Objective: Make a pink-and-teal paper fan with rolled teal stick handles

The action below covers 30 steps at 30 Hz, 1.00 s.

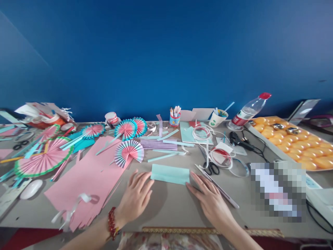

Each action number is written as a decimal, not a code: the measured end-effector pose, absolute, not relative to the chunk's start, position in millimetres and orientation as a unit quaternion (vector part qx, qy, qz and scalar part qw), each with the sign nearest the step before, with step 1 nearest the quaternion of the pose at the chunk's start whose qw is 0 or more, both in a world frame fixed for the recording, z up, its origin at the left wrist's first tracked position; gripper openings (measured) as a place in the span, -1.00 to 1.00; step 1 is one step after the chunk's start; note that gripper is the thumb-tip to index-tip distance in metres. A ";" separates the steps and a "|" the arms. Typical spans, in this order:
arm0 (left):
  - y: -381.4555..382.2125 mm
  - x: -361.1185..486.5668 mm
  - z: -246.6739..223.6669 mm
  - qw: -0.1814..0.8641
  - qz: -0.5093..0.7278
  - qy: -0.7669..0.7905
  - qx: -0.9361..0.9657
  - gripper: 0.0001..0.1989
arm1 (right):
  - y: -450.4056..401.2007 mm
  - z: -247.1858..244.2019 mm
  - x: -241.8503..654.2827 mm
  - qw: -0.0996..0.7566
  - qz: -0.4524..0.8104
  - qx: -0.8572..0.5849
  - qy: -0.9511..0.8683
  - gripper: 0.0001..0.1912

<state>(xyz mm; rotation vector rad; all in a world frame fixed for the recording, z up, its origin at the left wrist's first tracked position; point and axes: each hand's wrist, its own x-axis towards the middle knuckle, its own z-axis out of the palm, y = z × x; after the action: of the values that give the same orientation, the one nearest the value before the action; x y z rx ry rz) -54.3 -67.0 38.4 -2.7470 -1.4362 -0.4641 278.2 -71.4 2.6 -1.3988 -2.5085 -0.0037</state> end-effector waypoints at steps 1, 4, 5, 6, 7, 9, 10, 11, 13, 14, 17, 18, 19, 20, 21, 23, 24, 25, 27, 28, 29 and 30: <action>-65.2 -46.9 37.2 -0.004 -0.144 -0.436 -0.888 -0.58 | -69.8 4.4 271.5 0.134 0.003 -0.482 -0.866 -0.27; -55.7 -29.8 34.5 -0.024 -0.101 -0.380 -0.919 -0.42 | -64.7 10.0 257.9 0.127 0.007 -0.470 -0.873 -0.36; -51.8 -27.3 33.9 -0.023 -0.094 -0.376 -0.922 -0.38 | -63.0 11.5 258.1 0.126 0.003 -0.465 -0.876 -0.41; -47.9 -26.5 33.5 -0.023 -0.090 -0.373 -0.923 -0.36 | -61.2 12.8 261.2 0.126 -0.003 -0.461 -0.879 -0.46; -44.1 -27.2 33.3 -0.023 -0.089 -0.371 -0.924 -0.36 | -59.3 13.7 266.7 0.131 -0.010 -0.458 -0.879 -0.49; -36.3 -31.5 33.5 -0.032 -0.096 -0.360 -0.928 -0.41 | -54.0 14.9 280.9 0.158 -0.026 -0.462 -0.872 -0.54; -32.0 -34.2 33.8 -0.043 -0.102 -0.351 -0.930 -0.47 | -50.4 15.4 286.9 0.181 -0.033 -0.470 -0.863 -0.56; -27.2 -36.6 34.1 -0.059 -0.109 -0.339 -0.933 -0.53 | -46.1 16.1 290.7 0.197 -0.037 -0.475 -0.857 -0.57; -16.5 -39.9 34.6 -0.102 -0.120 -0.307 -0.939 -0.67 | -35.8 17.8 288.8 0.201 -0.031 -0.472 -0.858 -0.52; -10.8 -40.7 34.8 -0.126 -0.126 -0.294 -0.939 -0.73 | -30.0 18.6 282.9 0.186 -0.022 -0.463 -0.866 -0.46; 4.4 -41.3 35.6 -0.174 -0.149 -0.288 -0.930 -0.83 | -13.7 18.8 253.5 0.152 -0.017 -0.413 -0.898 -0.36; 8.3 -41.7 36.1 -0.183 -0.157 -0.294 -0.925 -0.85 | -9.4 18.0 242.9 0.154 -0.020 -0.391 -0.907 -0.40; 11.3 -42.2 36.8 -0.192 -0.163 -0.300 -0.920 -0.85 | -6.0 17.0 233.1 0.162 -0.027 -0.371 -0.914 -0.48; 13.4 -42.8 37.6 -0.203 -0.166 -0.305 -0.915 -0.83 | -3.4 15.8 224.6 0.177 -0.034 -0.356 -0.917 -0.56; 14.5 -43.2 38.5 -0.216 -0.168 -0.307 -0.912 -0.80 | -1.5 14.7 217.6 0.194 -0.043 -0.344 -0.918 -0.64; 13.4 -41.8 40.7 -0.235 -0.167 -0.307 -0.907 -0.74 | 0.7 13.5 207.5 0.222 -0.053 -0.331 -0.915 -0.78; 11.0 -39.5 42.1 -0.232 -0.168 -0.308 -0.907 -0.70 | 1.2 13.5 203.8 0.228 -0.053 -0.327 -0.915 -0.83; 7.4 -36.0 43.7 -0.220 -0.174 -0.315 -0.907 -0.63 | 1.5 13.9 200.6 0.230 -0.051 -0.326 -0.916 -0.86; -2.7 -26.3 47.9 -0.168 -0.186 -0.344 -0.905 -0.45 | 1.2 15.3 194.9 0.222 -0.040 -0.326 -0.918 -0.89; -8.3 -21.1 50.5 -0.136 -0.188 -0.367 -0.901 -0.37 | 0.7 16.0 192.3 0.216 -0.034 -0.329 -0.919 -0.90; -13.7 -16.7 53.3 -0.105 -0.175 -0.382 -0.901 -0.40 | -0.1 16.7 190.0 0.208 -0.028 -0.332 -0.920 -0.92; -18.3 -13.5 55.9 -0.078 -0.157 -0.393 -0.902 -0.54 | -1.0 17.1 188.5 0.202 -0.023 -0.334 -0.920 -0.92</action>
<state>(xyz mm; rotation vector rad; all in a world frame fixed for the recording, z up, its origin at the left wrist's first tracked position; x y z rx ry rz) -13.5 -18.3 55.9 -2.9845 -1.3012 -0.5204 188.5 -1.0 17.1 -0.9326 -2.5704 -0.0633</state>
